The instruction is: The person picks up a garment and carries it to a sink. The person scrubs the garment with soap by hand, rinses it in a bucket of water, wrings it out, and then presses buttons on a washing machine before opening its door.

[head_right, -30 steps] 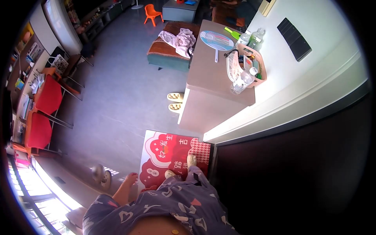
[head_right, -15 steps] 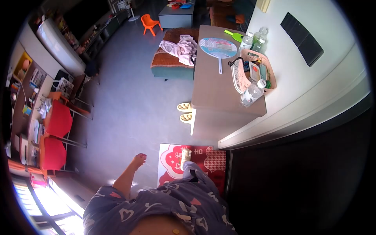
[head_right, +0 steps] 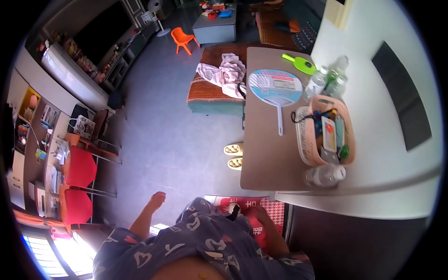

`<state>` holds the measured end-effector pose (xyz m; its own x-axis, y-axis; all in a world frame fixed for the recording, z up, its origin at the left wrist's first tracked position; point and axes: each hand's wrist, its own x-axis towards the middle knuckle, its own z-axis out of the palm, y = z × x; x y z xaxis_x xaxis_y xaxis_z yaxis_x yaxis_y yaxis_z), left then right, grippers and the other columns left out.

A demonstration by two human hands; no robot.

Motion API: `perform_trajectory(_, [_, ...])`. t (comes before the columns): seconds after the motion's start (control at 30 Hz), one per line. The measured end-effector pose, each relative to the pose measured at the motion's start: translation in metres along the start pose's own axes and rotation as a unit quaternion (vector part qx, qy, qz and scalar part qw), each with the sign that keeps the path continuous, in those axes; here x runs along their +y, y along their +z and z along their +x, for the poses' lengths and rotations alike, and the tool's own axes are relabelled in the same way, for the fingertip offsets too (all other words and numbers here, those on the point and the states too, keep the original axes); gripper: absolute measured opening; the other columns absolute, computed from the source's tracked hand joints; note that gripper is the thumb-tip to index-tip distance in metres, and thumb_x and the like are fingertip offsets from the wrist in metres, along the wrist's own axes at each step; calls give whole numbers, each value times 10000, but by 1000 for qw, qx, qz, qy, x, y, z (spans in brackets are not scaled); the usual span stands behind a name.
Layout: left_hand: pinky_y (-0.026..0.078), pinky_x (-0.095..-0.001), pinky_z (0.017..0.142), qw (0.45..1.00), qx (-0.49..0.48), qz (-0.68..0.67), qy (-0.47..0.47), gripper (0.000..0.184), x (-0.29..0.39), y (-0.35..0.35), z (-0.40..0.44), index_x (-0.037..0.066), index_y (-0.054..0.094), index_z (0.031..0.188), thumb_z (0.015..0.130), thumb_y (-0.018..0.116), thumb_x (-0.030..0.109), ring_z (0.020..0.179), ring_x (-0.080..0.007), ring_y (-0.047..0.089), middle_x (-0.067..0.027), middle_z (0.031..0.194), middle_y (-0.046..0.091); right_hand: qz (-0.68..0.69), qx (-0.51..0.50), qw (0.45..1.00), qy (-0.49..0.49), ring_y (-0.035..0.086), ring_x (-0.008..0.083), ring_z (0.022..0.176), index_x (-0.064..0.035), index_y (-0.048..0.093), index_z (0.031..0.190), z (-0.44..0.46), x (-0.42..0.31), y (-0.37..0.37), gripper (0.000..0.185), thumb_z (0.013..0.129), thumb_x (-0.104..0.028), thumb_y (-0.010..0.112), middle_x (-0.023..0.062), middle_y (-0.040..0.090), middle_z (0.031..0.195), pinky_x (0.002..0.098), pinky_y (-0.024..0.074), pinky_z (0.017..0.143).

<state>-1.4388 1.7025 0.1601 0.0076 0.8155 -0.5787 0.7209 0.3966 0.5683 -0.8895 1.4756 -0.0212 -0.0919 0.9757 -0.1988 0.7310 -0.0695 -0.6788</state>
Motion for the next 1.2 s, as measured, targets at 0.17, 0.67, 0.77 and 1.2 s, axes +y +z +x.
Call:
perform_trajectory(0.17, [523, -335, 777, 994, -106, -9, 26, 158, -121, -59, 17, 75, 662, 1018, 882, 593, 119, 869, -180, 643, -75, 923, 666, 327, 33, 939, 107, 630, 150, 923, -27, 626, 1129, 216, -192, -57, 314, 966, -294, 595, 79, 671, 1004, 312, 498, 808])
perform_trajectory(0.67, [486, -297, 530, 994, 67, -32, -77, 246, -1, -304, 360, 113, 626, 1171, 936, 612, 183, 720, -151, 639, -56, 930, 679, 72, 47, 923, 376, 677, 318, 886, -28, 659, 930, 421, -133, -37, 348, 907, -373, 625, 177, 698, 954, 423, 538, 750])
perform_trajectory(0.77, [507, -293, 641, 993, 71, -78, -51, 258, 117, -309, 424, 103, 628, 1183, 940, 605, 187, 810, -148, 644, -63, 985, 691, -121, -103, 978, 137, 655, 377, 930, -14, 668, 861, 559, -95, -48, 348, 883, -353, 594, 227, 679, 995, 482, 527, 784])
perform_trajectory(1.2, [544, -302, 721, 977, -202, 35, -63, 248, 149, -317, 481, 55, 608, 1168, 949, 608, 171, 822, -193, 662, -84, 920, 684, -22, -68, 927, 368, 508, 406, 1216, -54, 458, 1330, 1034, -26, -182, 605, 870, -389, 662, 189, 417, 1422, 495, 485, 957])
